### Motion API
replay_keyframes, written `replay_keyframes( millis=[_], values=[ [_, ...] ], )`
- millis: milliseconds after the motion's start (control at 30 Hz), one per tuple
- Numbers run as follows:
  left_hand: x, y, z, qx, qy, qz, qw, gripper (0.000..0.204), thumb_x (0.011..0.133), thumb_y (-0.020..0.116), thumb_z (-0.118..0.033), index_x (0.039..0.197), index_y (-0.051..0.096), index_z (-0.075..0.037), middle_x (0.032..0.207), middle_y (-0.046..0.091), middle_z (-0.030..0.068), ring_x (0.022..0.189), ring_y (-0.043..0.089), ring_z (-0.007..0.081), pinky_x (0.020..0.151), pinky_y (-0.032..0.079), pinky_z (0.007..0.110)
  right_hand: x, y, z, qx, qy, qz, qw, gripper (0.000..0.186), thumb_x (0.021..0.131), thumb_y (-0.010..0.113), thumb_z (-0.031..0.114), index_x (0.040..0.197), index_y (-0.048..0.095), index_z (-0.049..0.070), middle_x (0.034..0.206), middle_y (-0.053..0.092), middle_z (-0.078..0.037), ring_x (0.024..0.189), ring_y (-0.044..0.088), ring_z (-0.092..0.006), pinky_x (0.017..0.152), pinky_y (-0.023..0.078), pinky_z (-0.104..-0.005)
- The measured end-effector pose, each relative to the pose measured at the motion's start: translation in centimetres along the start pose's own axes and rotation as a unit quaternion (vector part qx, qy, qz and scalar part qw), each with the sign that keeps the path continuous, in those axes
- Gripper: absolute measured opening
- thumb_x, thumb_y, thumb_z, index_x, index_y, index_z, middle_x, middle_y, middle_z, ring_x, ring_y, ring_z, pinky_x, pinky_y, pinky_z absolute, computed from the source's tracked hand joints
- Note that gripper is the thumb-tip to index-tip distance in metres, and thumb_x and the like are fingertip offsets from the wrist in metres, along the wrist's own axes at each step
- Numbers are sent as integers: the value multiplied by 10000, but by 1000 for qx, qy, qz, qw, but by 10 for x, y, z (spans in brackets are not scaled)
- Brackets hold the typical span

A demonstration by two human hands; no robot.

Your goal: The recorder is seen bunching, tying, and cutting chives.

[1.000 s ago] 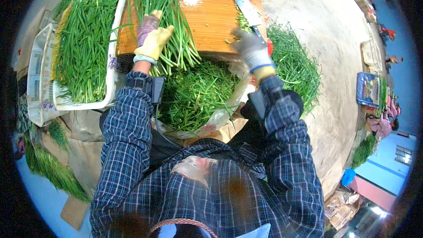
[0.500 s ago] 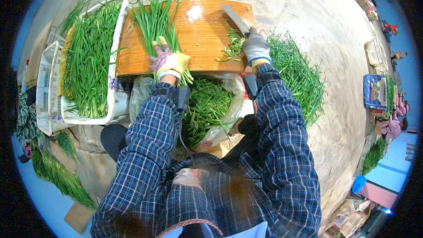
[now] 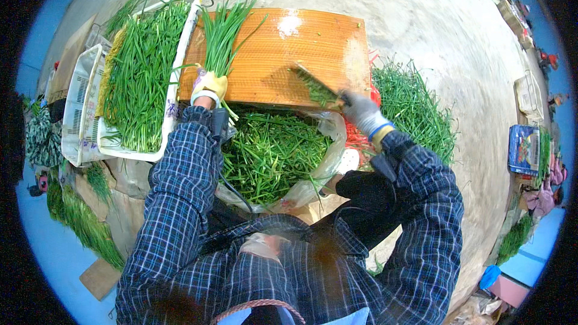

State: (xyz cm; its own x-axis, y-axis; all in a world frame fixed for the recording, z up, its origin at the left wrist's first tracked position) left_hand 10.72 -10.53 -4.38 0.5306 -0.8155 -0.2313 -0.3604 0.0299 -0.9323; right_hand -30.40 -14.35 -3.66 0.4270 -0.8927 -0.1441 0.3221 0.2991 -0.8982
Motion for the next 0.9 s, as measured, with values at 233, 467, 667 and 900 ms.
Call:
replay_keyframes(
  millis=[233, 467, 667, 900],
  values=[
    [6, -6, -3, 215, 180, 58, 958, 356, 898, 409, -227, 1080, 629, -13, 1124, 597, 262, 1043, 586, 408, 922, 460, 480, -38, 51, 56, 15, -234, 45, 971, 361, 790, 631, 169, 1148, 588, 153, 975, 652, -163, 927, 631, -334, 804, 514, -389],
    [-11, -34, -52, 217, 262, 63, 938, 311, 910, 368, -129, 902, 664, -31, 1024, 623, 282, 961, 625, 402, 872, 495, 481, 21, -45, -4, -157, 48, -105, 981, 348, 860, 566, 257, 1201, 522, 203, 933, 651, -148, 838, 650, -350, 698, 524, -458],
    [9, 49, -39, -5, 59, 41, 997, 633, 841, 452, -255, 1377, 360, 68, 1251, 490, 337, 1085, 544, 409, 1030, 361, 445, 47, -27, -27, -256, 32, -158, 953, 311, 843, 569, 275, 1146, 538, 210, 906, 646, -136, 777, 652, -334, 647, 512, -465],
    [-34, 31, -48, 26, 71, -68, 995, 700, 866, 491, -476, 1266, 489, 99, 1392, 366, 306, 1152, 493, 456, 1031, 349, 455, 74, -42, 29, -118, -21, -203, 972, 288, 796, 614, 211, 1081, 631, 177, 1002, 655, -102, 886, 638, -293, 774, 514, -391]
  ],
)
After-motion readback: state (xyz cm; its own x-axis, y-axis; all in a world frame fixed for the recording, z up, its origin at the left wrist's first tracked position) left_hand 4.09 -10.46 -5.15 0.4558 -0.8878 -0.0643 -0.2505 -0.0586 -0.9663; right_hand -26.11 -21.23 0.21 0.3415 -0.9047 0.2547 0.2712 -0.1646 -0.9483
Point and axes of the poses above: each hand's wrist, its own x-axis towards the middle knuckle, its own y-axis out of the palm, z = x × y, the point moved 5 cm from there along x, towards the middle knuckle
